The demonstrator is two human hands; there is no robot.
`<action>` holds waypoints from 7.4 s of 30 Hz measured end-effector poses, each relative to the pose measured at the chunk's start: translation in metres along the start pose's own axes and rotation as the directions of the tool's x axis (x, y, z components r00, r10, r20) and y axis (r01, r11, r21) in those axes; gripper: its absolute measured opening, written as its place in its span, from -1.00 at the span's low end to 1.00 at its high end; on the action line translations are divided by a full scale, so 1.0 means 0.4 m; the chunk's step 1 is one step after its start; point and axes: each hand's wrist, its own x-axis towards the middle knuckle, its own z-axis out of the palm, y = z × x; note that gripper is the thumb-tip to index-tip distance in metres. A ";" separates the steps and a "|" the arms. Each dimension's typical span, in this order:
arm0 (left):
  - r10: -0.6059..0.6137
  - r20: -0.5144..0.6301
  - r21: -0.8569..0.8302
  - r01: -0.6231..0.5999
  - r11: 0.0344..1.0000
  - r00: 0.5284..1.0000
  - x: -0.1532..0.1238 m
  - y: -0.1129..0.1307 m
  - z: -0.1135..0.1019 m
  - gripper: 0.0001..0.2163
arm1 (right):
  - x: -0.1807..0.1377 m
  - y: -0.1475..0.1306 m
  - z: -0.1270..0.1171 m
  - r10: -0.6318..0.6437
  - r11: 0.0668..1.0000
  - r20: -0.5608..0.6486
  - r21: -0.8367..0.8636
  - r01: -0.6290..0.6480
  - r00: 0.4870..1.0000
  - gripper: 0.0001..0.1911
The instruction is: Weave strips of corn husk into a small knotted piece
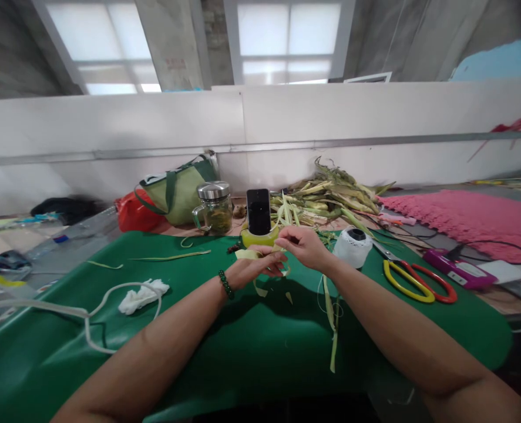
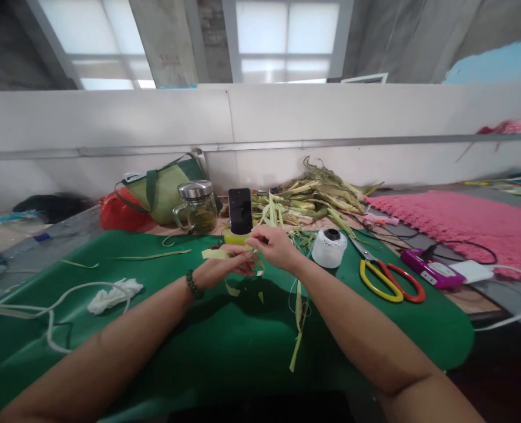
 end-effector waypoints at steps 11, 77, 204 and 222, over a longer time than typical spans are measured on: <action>0.063 0.073 -0.014 -0.062 0.998 0.995 -0.013 0.014 -0.010 -0.61 | 0.005 -0.005 -0.037 0.078 0.985 -0.108 0.161 -0.060 0.991 -0.72; -0.003 -0.188 -0.021 -0.001 1.000 0.982 0.011 0.017 -0.046 -0.77 | 0.008 0.068 0.041 0.270 0.903 0.314 0.246 -0.352 0.910 -0.54; 0.053 -0.160 0.565 0.047 0.824 0.986 0.011 0.007 -0.084 -0.77 | 0.008 0.067 0.002 0.026 0.997 0.192 -0.080 -0.011 0.981 -0.66; 0.169 -0.150 0.383 -0.100 0.918 0.974 0.050 -0.028 -0.076 -0.83 | 0.080 0.031 0.128 0.113 0.994 -0.056 0.000 -0.113 0.992 -0.73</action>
